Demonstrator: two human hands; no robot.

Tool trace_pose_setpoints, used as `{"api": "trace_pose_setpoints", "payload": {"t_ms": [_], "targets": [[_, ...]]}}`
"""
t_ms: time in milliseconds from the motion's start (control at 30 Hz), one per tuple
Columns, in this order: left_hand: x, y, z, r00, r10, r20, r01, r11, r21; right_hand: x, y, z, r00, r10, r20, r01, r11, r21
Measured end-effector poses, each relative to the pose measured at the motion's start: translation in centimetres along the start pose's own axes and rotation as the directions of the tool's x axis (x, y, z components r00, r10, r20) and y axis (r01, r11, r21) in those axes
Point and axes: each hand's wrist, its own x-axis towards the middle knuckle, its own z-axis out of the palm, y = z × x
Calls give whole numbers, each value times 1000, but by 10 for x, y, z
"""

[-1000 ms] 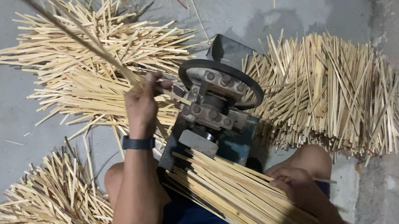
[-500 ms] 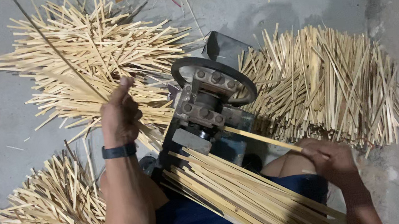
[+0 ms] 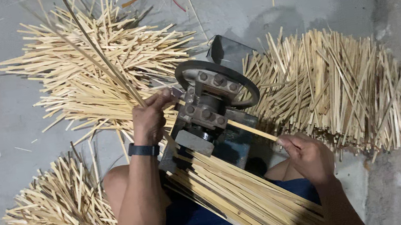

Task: The person feeds thin bamboo sticks into a sharpening machine and gathers the processed sticks into piles on the workshop floor.

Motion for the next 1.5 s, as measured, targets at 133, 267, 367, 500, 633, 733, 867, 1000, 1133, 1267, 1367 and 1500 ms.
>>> {"api": "trace_pose_setpoints", "payload": {"t_ms": [133, 267, 367, 500, 633, 733, 867, 1000, 1133, 1267, 1367, 1500], "targets": [[5, -3, 4, 995, 91, 30, -91, 996, 18, 2, -26, -12, 986, 150, 76, -143, 986, -87], [8, -1, -1, 982, 188, -27, -183, 975, 128, -1, -27, -8, 985, 96, 141, -120, 978, 168], [10, 16, -1, 925, 365, -103, -342, 920, 194, -5, -32, -8, 993, -21, 118, -10, 968, 252], [-19, 50, 8, 714, 698, 60, -671, 657, 345, -3, -53, -20, 925, -351, -146, 363, 930, 64], [-98, 54, 35, 644, 503, 576, -758, 319, 569, -9, -63, -21, 744, -543, -390, 472, 840, -269], [-146, 42, 75, 569, 71, 819, -817, 160, 554, 31, -13, 19, 328, -762, -559, 718, 585, -377], [-149, 41, 82, 577, 350, 738, -810, 132, 571, 5, 65, 51, 740, -588, -327, 638, 457, 620], [-99, 63, 26, 653, 658, 374, -668, 268, 694, -34, 66, 5, 994, -88, -72, 99, 982, 164], [-38, 65, -13, 872, 485, -64, -356, 718, 598, -27, 22, -14, 979, -171, -109, 166, 985, -50], [-9, 34, -28, 964, 247, -101, -187, 896, 403, -2, -2, 7, 999, 10, 31, -7, 996, -94], [11, 16, -21, 990, 128, -54, -109, 957, 269, 9, -19, 22, 999, 18, 41, -17, 1000, -21], [27, -5, -3, 994, 74, 75, -88, 976, 200, 9, -25, 23, 997, 58, 58, -66, 988, 138]]}}
